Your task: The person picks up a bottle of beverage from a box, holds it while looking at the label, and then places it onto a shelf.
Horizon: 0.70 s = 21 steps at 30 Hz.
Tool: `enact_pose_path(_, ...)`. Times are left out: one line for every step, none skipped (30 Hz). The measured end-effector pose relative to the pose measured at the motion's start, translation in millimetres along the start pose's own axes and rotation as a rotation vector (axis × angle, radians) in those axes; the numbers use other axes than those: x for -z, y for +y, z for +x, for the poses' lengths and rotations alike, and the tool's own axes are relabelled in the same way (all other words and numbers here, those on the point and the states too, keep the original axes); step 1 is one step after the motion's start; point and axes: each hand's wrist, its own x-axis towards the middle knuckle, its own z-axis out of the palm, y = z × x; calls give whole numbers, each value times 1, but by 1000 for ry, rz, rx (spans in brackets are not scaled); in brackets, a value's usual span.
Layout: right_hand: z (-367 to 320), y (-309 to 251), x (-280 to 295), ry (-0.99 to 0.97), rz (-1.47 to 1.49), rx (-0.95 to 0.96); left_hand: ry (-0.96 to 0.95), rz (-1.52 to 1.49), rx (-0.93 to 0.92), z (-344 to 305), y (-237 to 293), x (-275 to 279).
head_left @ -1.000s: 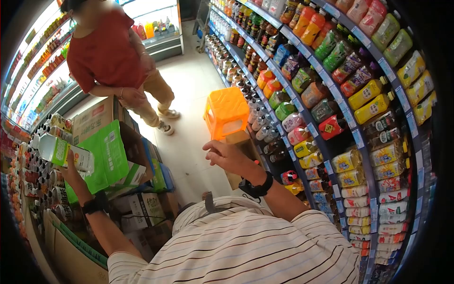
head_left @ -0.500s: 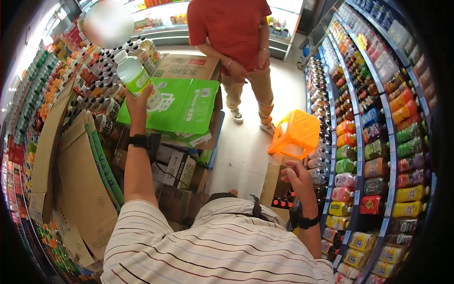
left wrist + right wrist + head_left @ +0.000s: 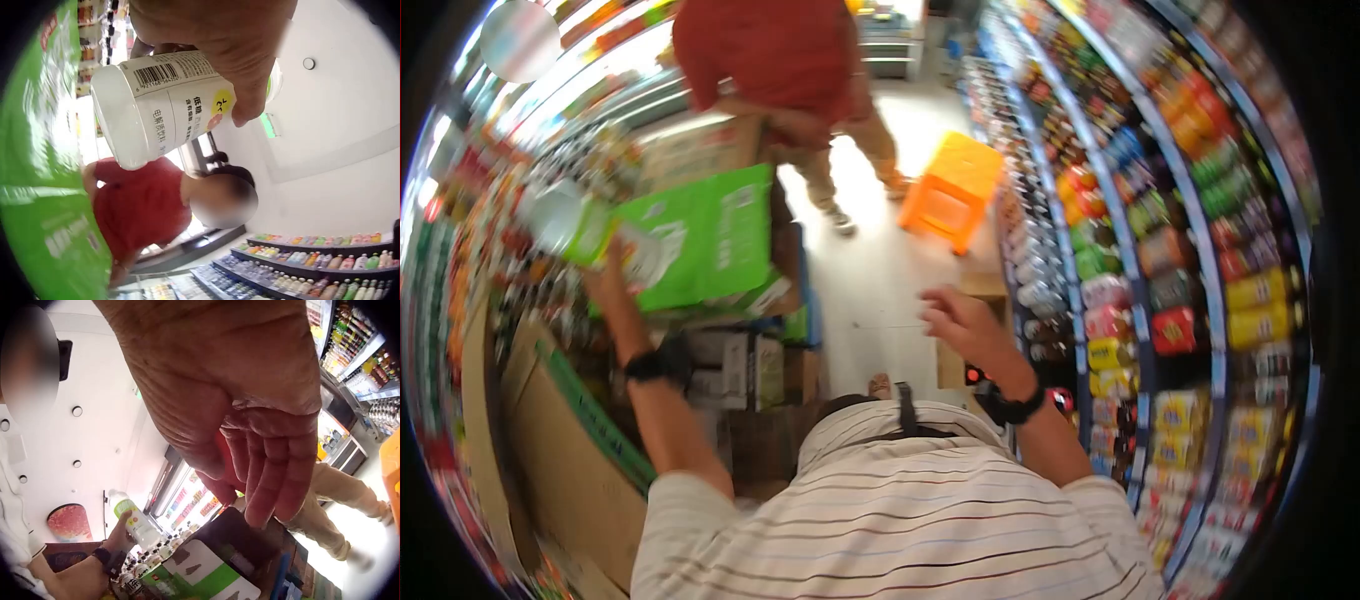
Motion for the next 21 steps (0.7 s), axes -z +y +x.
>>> enact_pose_path(4, -6, -5, 20, 36, 79, -65, -92, 94, -23, 41, -5)
enact_pose_path(9, -16, -7, 18, 31, 151, -113, -221, 72, -36, 55, -14)
enact_pose_path(14, -35, -9, 11, 42, 122, -146, -345, 55, -47, 61, -22)
enact_pose_path(22, -40, -10, 14, -2, 152, -262, -411, 67, -63, 64, -31)
enact_pose_path(27, -50, -14, 37, 55, 224, -371, -477, 72, -78, 69, -40)
enact_pose_path(34, -64, -15, 56, 111, 308, -475, -541, 66, -90, 76, -49)
enact_pose_path(38, -76, -15, 84, 117, 366, -560, -607, 88, -106, 65, -64)
enact_pose_path(40, -86, -13, 112, 127, 420, -714, -701, 118, -121, 51, -79)
enact_pose_path(40, -92, -10, 139, 137, 469, -813, -715, 233, -148, 62, -101)
enact_pose_path(41, -93, -6, 142, 213, 475, -877, -610, 176, -177, 77, -119)
enact_pose_path(39, -96, 0, 210, 228, 496, -1087, -379, 238, -187, 91, -137)
enact_pose_path(37, -95, 12, 148, 335, 441, -1253, -553, 177, -210, 115, -156)
enact_pose_path(30, -92, 24, 86, 445, 385, -1348, -552, 224, -228, 125, -169)
enact_pose_path(16, -91, 37, 95, 519, 329, -1473, -524, 321, -243, 135, -179)
enact_pose_path(1, -88, 48, 156, 547, 305, -1576, -529, 385, -259, 150, -190)
enact_pose_path(-17, -83, 61, 228, 567, 282, -1665, -572, 398, -270, 150, -204)
enact_pose_path(-34, -79, 70, 308, 583, 255, -1764, -618, 415, -285, 148, -218)
enact_pose_path(-47, -67, 73, 409, 654, 243, -1784, -671, 407, -300, 153, -229)
enact_pose_path(-60, -63, 79, 502, 707, 255, -1804, -724, 402, -316, 158, -239)
enact_pose_path(-73, -59, 84, 592, 762, 270, -1819, -774, 400, -331, 163, -245)
enact_pose_path(-87, -55, 89, 680, 818, 289, -1871, -791, 435, -346, 169, -250)
